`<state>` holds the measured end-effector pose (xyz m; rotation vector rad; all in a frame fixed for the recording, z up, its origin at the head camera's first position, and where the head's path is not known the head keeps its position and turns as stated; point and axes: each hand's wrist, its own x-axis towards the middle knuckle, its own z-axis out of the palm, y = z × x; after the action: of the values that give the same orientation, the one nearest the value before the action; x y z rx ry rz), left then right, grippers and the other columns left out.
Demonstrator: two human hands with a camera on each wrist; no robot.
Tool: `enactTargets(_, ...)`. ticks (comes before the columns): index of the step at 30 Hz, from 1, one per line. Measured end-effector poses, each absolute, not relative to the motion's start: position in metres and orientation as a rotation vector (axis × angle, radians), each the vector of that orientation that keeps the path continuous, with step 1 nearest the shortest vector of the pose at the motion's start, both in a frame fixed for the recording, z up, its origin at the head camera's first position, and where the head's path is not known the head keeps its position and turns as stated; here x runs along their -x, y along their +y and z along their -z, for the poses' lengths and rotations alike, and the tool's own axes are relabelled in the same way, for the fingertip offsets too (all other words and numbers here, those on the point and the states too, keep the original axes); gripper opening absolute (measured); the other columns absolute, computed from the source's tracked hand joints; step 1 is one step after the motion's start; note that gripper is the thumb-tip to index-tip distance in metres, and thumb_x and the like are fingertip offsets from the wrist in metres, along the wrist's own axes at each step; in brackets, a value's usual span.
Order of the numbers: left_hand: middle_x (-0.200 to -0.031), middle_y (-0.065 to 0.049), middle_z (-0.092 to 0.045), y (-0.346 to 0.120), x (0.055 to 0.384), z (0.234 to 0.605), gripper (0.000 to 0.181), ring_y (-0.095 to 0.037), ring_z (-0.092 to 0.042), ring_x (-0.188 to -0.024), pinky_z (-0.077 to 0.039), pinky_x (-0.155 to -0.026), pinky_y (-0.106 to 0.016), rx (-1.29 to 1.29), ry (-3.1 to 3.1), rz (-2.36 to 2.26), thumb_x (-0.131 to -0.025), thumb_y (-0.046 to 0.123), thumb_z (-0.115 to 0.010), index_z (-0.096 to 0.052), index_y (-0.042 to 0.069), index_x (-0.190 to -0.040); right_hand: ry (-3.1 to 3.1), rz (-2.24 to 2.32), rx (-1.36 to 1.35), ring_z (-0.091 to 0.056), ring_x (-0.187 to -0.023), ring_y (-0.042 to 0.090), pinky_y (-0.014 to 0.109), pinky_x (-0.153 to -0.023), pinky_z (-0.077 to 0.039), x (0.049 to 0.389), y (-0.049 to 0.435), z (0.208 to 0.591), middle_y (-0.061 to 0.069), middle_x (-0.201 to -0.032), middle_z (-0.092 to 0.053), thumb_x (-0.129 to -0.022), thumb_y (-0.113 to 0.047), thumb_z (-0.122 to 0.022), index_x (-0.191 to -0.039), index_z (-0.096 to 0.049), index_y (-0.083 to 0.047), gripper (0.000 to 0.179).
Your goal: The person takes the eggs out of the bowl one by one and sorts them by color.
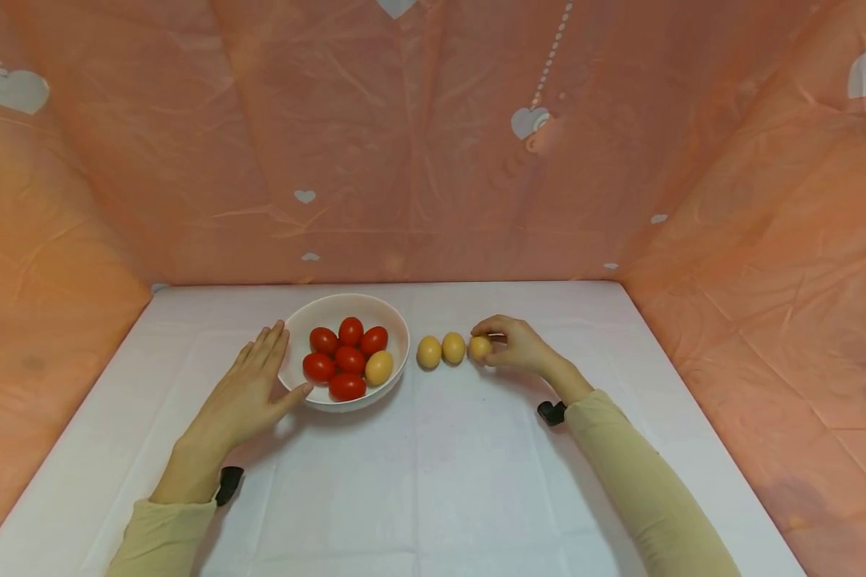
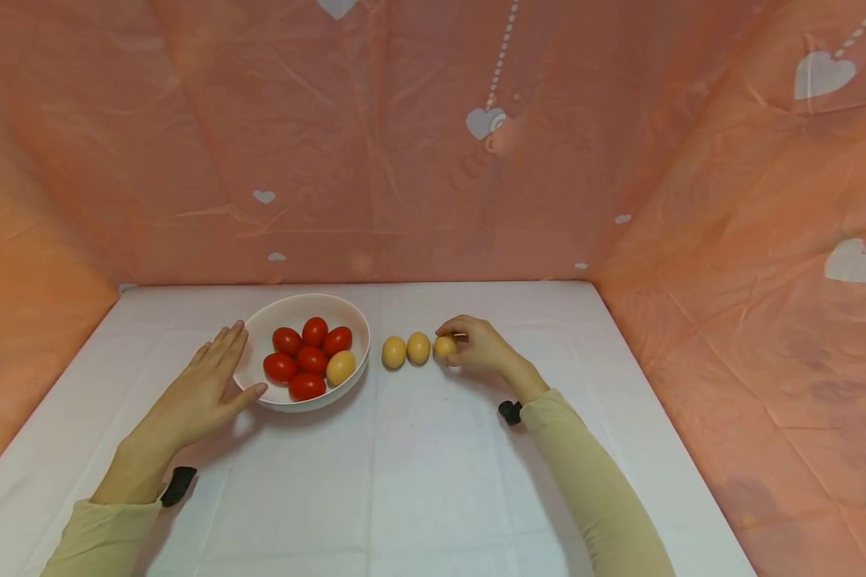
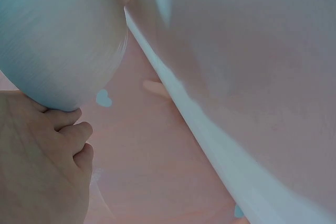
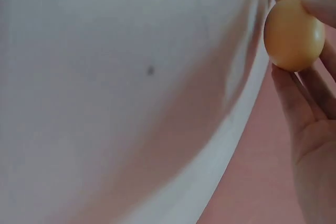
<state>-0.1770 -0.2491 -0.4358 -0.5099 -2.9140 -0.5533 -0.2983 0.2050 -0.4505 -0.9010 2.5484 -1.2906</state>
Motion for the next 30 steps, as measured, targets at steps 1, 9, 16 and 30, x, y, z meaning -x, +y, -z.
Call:
enactTargets(1, -0.169, -0.029, -0.015, -0.2489, 0.1772, 0.4358, 0.095, -0.048, -0.015, -0.156, -0.014, -0.127, -0.06, 0.51, -2.914, 0.554, -0.1, 0.051, -0.062, -0.023, -0.012, -0.159, 2.546, 1.275, 0.9, -0.06, -0.126, 0.038, 0.044, -0.109, -0.051, 0.2988, 0.2049, 0.4512, 0.021, -0.13, -0.064, -0.082, 0.008, -0.078, -0.126, -0.067, 0.006, 0.045)
enactTargets(9, -0.169, -0.03, -0.015, -0.2478, 0.1772, 0.4352, 0.095, -0.049, -0.016, -0.156, -0.014, -0.127, -0.06, 0.51, -2.918, 0.555, -0.1, 0.05, -0.062, -0.023, -0.013, -0.159, 2.565, 1.192, 0.925, -0.059, -0.129, 0.037, 0.044, -0.111, -0.049, 0.3, 0.2031, 0.4508, 0.018, -0.133, -0.065, -0.084, 0.005, -0.081, -0.128, -0.068, 0.004, 0.046)
enactTargets(16, -0.169, -0.03, -0.015, -0.2471, 0.1767, 0.4343, 0.095, -0.049, -0.016, -0.156, -0.014, -0.127, -0.06, 0.512, -2.914, 0.557, -0.099, 0.051, -0.062, -0.023, -0.013, -0.158, 2.555, 1.153, 0.94, -0.057, -0.133, 0.04, 0.048, -0.114, -0.046, 0.2997, 0.2017, 0.4487, 0.02, -0.136, -0.065, -0.085, 0.005, -0.079, -0.132, -0.066, 0.004, 0.049)
enactTargets(30, -0.169, -0.03, -0.014, -0.2488, 0.1772, 0.4354, 0.096, -0.049, -0.015, -0.156, -0.014, -0.127, -0.06, 0.501, -2.931, 0.546, -0.099, 0.051, -0.062, -0.023, -0.013, -0.158, 2.549, 1.141, 0.935, -0.054, -0.137, 0.039, 0.049, -0.115, -0.045, 0.3, 0.2008, 0.4487, 0.019, -0.141, -0.063, -0.085, 0.003, -0.081, -0.138, -0.063, 0.001, 0.056)
